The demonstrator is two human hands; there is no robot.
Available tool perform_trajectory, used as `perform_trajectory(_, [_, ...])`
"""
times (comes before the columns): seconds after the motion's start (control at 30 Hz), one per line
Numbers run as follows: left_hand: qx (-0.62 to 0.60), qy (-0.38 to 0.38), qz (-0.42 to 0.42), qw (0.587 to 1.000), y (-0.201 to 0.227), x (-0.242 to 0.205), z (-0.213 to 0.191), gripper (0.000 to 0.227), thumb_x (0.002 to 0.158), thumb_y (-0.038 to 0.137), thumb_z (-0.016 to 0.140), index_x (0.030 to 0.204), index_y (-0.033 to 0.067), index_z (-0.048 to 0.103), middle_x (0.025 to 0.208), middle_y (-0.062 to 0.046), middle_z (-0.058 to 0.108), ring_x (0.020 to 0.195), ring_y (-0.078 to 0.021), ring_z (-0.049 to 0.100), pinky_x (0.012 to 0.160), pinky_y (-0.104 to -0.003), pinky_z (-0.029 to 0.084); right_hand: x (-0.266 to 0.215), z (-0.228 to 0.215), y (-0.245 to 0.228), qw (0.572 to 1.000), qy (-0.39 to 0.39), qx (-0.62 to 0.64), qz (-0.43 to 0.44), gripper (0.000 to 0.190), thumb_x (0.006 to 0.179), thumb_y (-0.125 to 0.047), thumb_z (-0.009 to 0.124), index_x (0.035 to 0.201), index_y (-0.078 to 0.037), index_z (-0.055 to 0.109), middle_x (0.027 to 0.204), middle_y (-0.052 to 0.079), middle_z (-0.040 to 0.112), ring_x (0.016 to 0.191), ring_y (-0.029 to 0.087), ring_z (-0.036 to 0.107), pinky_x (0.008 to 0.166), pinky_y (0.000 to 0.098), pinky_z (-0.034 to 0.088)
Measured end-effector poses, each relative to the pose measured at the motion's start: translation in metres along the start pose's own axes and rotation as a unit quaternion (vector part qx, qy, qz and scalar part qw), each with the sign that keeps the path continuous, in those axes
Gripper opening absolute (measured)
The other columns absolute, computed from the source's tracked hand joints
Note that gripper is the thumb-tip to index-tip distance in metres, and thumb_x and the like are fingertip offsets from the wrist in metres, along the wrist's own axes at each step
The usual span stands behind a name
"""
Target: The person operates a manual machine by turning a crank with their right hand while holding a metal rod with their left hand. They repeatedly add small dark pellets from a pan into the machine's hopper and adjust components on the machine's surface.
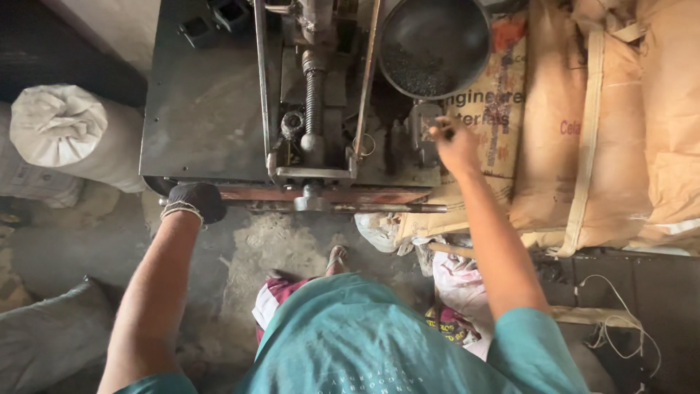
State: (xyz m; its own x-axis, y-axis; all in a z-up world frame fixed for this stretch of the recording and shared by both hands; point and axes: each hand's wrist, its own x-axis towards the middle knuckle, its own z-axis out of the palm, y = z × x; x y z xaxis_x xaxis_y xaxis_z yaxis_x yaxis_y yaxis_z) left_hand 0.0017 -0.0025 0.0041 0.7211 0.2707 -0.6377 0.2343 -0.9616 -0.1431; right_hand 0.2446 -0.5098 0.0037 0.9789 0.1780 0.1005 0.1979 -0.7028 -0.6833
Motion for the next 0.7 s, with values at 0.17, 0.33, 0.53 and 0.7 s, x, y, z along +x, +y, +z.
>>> perform_trajectory(0.17, [0.013,0.020,0.016,1.000,-0.009,0.024,0.027,0.040,0.083,0.038,0.063,0.111,0.0150,0.080,0.120,-0.014,0.075,0.114,-0.0346,0.071,0.099,-0.044,0.057,0.011,0.019,-0.007,0.973,-0.068,-0.219,-0.010,0.041,0.101,-0.040,0.061,0.136,-0.018,0.063,0.092,0.018,0.075,0.084,0.035,0.071,0.073,0.0466,0.055])
perform_trajectory(0.33, [0.012,0.021,0.084,0.996,-0.015,0.048,0.045,0.038,0.084,0.041,0.062,0.103,0.0160,0.081,0.112,-0.014,0.076,0.109,-0.0354,0.072,0.096,-0.047,0.056,0.044,0.036,0.016,0.967,-0.038,-0.253,-0.007,0.041,0.103,-0.037,0.055,0.139,-0.020,0.060,0.100,0.018,0.075,0.086,0.040,0.071,0.076,0.0498,0.055])
perform_trajectory(0.53, [0.016,-0.038,0.091,0.995,-0.020,0.040,0.028,0.046,0.080,0.053,0.068,0.100,0.0127,0.080,0.104,-0.014,0.078,0.102,-0.0330,0.074,0.094,-0.045,0.056,0.059,0.057,0.035,0.979,0.092,-0.182,-0.007,0.030,0.100,-0.032,0.062,0.123,-0.015,0.070,0.107,0.018,0.075,0.097,0.040,0.070,0.084,0.0499,0.055])
perform_trajectory(0.7, [-0.016,-0.042,0.127,0.991,-0.020,0.033,0.019,0.045,0.077,0.051,0.073,0.100,0.0131,0.080,0.107,-0.013,0.076,0.102,-0.0315,0.074,0.093,-0.043,0.057,0.061,0.053,0.027,0.983,0.073,-0.165,0.019,0.028,0.100,-0.031,0.061,0.120,-0.014,0.072,0.106,0.018,0.075,0.098,0.040,0.070,0.086,0.0496,0.055])
